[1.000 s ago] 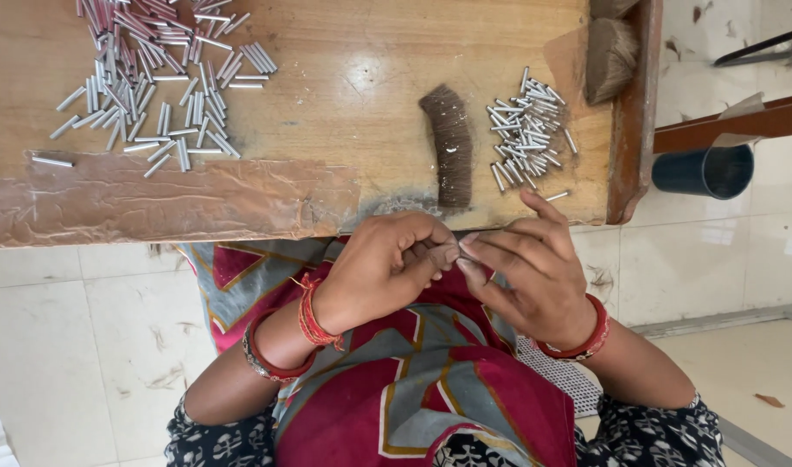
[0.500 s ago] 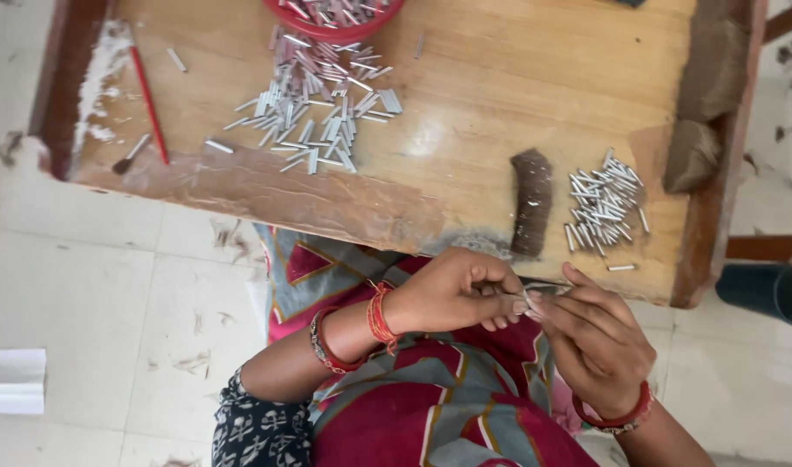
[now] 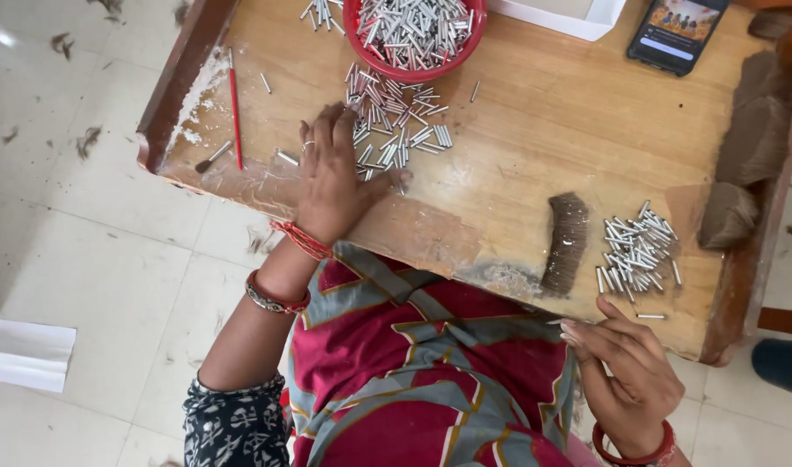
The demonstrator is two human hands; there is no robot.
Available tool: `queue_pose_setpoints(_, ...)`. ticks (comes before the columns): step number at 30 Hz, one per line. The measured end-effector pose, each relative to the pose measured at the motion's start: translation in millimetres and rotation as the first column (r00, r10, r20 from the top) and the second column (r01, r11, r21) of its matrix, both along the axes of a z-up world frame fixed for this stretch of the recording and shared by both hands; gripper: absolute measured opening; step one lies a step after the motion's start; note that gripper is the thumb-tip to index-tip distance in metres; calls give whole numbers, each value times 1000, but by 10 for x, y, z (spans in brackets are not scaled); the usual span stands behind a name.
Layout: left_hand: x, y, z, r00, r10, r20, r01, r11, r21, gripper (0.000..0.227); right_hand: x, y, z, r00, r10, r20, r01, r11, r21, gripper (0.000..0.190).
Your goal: The person is manufacturing brushes by inserting clumps of bristles into small metal tubes on a workbench.
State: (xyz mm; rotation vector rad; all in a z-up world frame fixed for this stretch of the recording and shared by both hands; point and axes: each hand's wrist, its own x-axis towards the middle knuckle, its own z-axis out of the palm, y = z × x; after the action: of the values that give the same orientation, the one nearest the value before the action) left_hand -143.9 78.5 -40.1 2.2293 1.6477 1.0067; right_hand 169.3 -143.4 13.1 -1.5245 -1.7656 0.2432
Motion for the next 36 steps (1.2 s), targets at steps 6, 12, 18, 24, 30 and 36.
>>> queue_pose_setpoints(6, 375, -261, 36, 994, -75, 78, 75, 997, -2, 89, 31, -17, -42, 1000, -2, -14, 2, 1000, 3, 25)
queue_pose_setpoints(12, 688, -403, -66, 975, -152, 161, 152, 988, 13, 64, 79, -73, -117, 997, -2, -71, 0, 1000, -20, 27)
queue_pose_setpoints(18, 950, -465, -125, 979, -166, 120, 155, 983, 101, 62, 30, -98, -56, 995, -2, -97, -1, 1000, -27, 27)
queue_pose_setpoints(24, 1074, -512, -128, 959, -234, 163, 222, 971, 87, 64, 6, -114, -54, 998, -14, -67, 11, 999, -46, 24)
queue_pose_setpoints(30, 753, -416, 231, 939, -289, 186, 252, 947, 199, 42, 69, -119, -31, 998, -16, -60, 14, 999, -33, 22)
queue_pose_setpoints(36, 643, -261, 454, 926, -335, 175, 335, 942, 27, 15, 134, -117, -101, 998, -5, -56, 3, 999, -38, 22)
